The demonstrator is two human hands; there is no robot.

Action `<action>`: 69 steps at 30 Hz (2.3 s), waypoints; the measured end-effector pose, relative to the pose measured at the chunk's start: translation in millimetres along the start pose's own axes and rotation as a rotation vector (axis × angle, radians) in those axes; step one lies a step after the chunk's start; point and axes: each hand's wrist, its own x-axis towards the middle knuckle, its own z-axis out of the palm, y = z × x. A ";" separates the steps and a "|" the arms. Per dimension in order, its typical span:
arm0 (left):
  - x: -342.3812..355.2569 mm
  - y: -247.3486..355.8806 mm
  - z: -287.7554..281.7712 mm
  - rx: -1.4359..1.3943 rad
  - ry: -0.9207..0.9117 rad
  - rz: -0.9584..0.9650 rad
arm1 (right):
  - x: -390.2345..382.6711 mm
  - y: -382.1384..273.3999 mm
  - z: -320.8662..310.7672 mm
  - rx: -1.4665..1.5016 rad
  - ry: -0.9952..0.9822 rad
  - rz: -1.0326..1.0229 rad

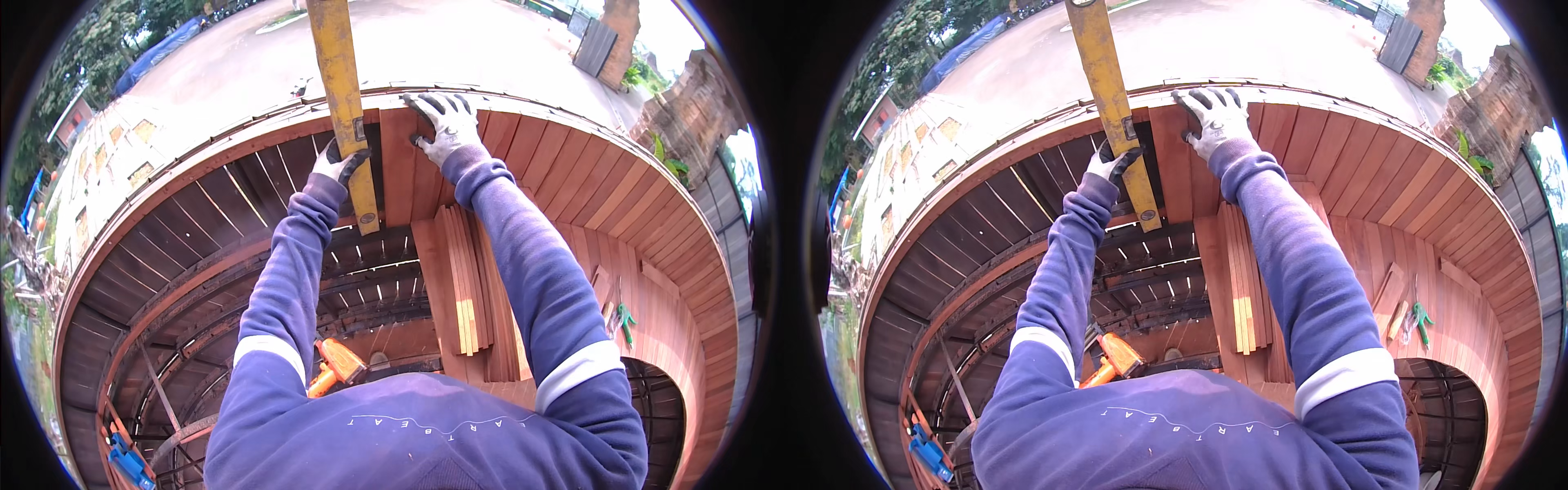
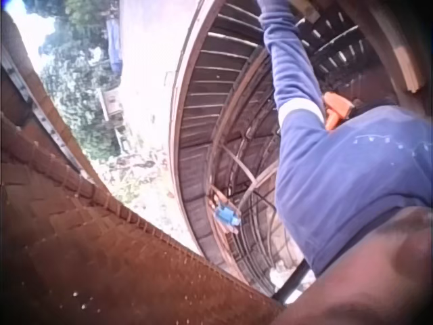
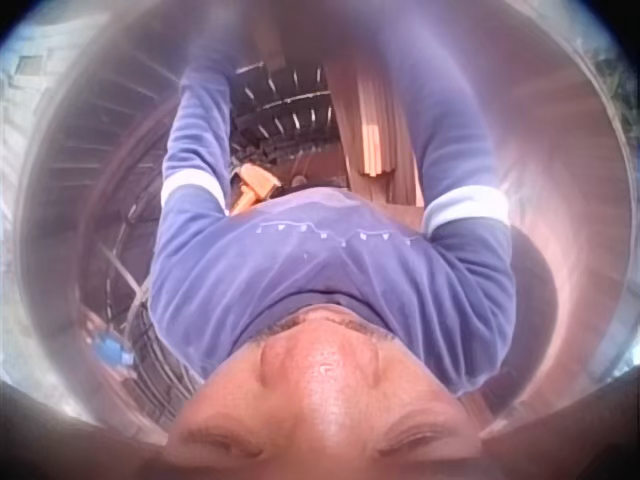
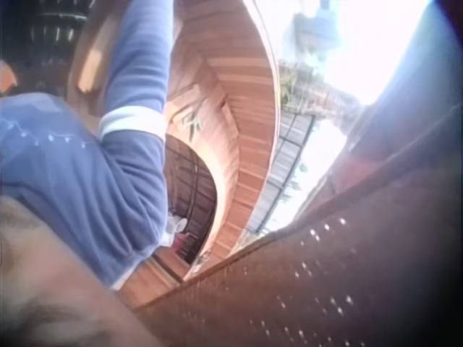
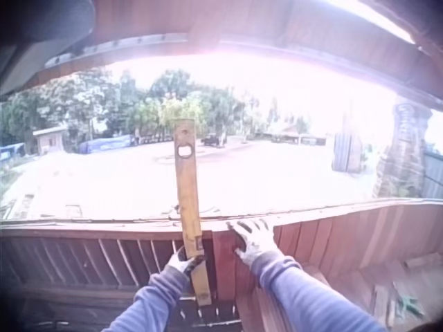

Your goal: The person installs wooden planks onto a curved ceiling structure. They use a yellow spirit level to check alignment and a pneumatic nail gun to secure the planks. The person repeatedly measures, positions, and nails the wood pieces into place.

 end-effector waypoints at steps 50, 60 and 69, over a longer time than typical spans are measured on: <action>10.3 -40.4 42.3 -0.034 0.176 -0.002 | 1.2 9.2 -0.6 0.000 -0.074 0.026; 9.0 -39.0 37.1 0.065 0.213 -0.031 | -0.2 9.5 7.5 -0.016 -0.083 0.017; 16.3 -60.1 19.5 0.079 0.202 0.018 | 0.9 7.9 4.1 -0.012 -0.105 0.012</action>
